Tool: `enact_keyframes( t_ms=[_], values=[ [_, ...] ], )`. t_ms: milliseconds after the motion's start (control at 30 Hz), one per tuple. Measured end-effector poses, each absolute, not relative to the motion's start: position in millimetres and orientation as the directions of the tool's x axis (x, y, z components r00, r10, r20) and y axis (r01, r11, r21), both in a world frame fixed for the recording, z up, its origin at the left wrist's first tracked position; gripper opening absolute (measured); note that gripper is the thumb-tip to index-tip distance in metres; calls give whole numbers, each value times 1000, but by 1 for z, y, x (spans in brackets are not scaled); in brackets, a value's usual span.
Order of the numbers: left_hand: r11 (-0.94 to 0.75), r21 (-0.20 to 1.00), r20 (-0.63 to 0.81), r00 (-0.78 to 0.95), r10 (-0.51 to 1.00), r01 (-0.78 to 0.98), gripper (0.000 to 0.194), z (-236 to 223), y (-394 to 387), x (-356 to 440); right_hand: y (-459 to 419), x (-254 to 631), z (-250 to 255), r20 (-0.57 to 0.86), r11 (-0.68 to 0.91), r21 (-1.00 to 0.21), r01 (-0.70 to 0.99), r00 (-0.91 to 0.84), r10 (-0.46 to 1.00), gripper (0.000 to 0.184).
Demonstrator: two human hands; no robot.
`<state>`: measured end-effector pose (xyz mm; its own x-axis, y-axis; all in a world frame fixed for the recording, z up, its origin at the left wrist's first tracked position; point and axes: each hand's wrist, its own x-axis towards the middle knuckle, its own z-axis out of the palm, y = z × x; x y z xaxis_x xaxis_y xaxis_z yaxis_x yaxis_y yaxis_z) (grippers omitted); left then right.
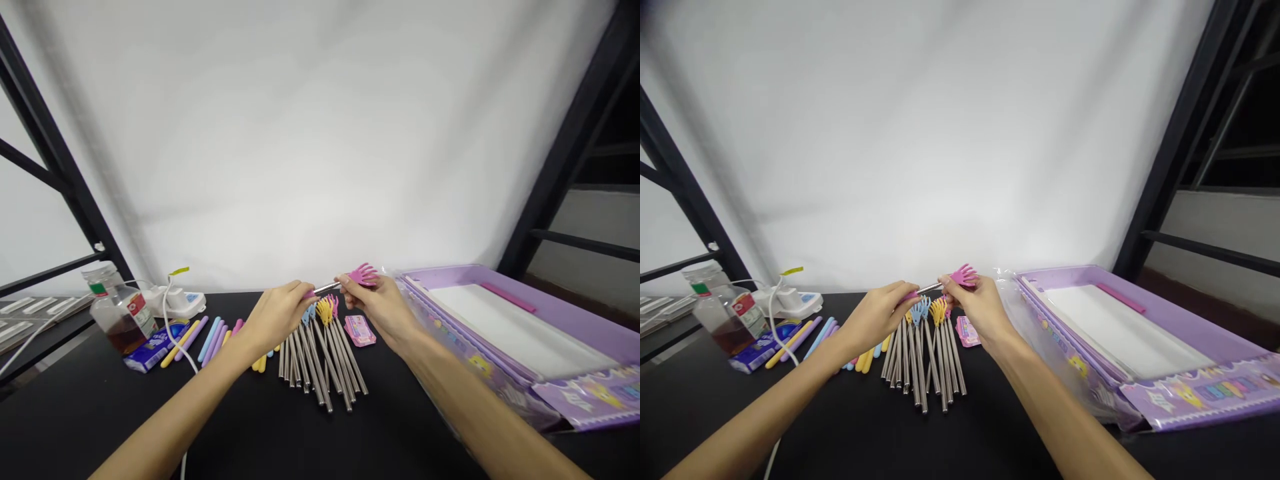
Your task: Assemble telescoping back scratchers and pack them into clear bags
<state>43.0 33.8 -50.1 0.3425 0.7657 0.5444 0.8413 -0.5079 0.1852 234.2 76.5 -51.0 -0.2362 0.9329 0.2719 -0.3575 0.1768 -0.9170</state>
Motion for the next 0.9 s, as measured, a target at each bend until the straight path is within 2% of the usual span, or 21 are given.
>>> enact_keyframes(
  t_ms=[67, 133, 200, 233, 300, 400, 467, 500, 567, 633, 700, 800, 900],
  values=[
    [-516, 462, 449, 311, 837, 721, 30, -48, 30, 44, 79, 242, -50, 273, 165, -926, -339, -302, 913, 41],
    [-422, 734, 265, 347, 900, 532, 38, -47, 25, 46, 82, 250, -49, 258, 140, -941, -307, -389, 884, 41],
    [-231, 921, 65, 460, 885, 313, 40, -47, 22, 48, 84, 255, -49, 250, 134, -953, -272, -458, 853, 40],
    [-138, 965, 3, 515, 857, 225, 39, -48, 22, 49, 84, 257, -49, 251, 138, -956, -259, -475, 843, 39],
    [-55, 990, -25, 544, 839, 130, 39, -50, 22, 51, 84, 261, -45, 246, 144, -960, -239, -475, 845, 38],
    [-99, 986, 36, 410, 911, 135, 39, -55, 27, 54, 86, 276, -36, 218, 159, -972, -174, -410, 886, 43],
    [-134, 975, 79, 288, 954, 177, 40, -59, 30, 56, 92, 294, -33, 223, 248, -968, 38, -317, 922, 50],
    [-146, 968, 93, 247, 965, 203, 41, -61, 31, 57, 96, 306, -33, 245, 304, -924, 233, -253, 936, 50],
    [-170, 953, 117, 214, 970, 250, 41, -65, 31, 59, 104, 329, -39, 300, 315, -670, 672, -143, 943, 40],
    [-179, 945, 118, 227, 967, 275, 42, -68, 30, 62, 111, 347, -50, 257, 203, -416, 886, -100, 961, 35],
    [-177, 943, 107, 248, 963, 281, 44, -71, 27, 66, 115, 357, -59, 170, 144, -309, 940, -95, 981, 35],
    [-179, 941, 98, 271, 957, 289, 44, -73, 24, 69, 115, 359, -65, 111, 145, -311, 939, -115, 987, 31],
    [-181, 942, 97, 288, 953, 282, 42, -72, 21, 71, 111, 355, -58, 135, 136, -323, 936, -97, 986, 25]
  ],
)
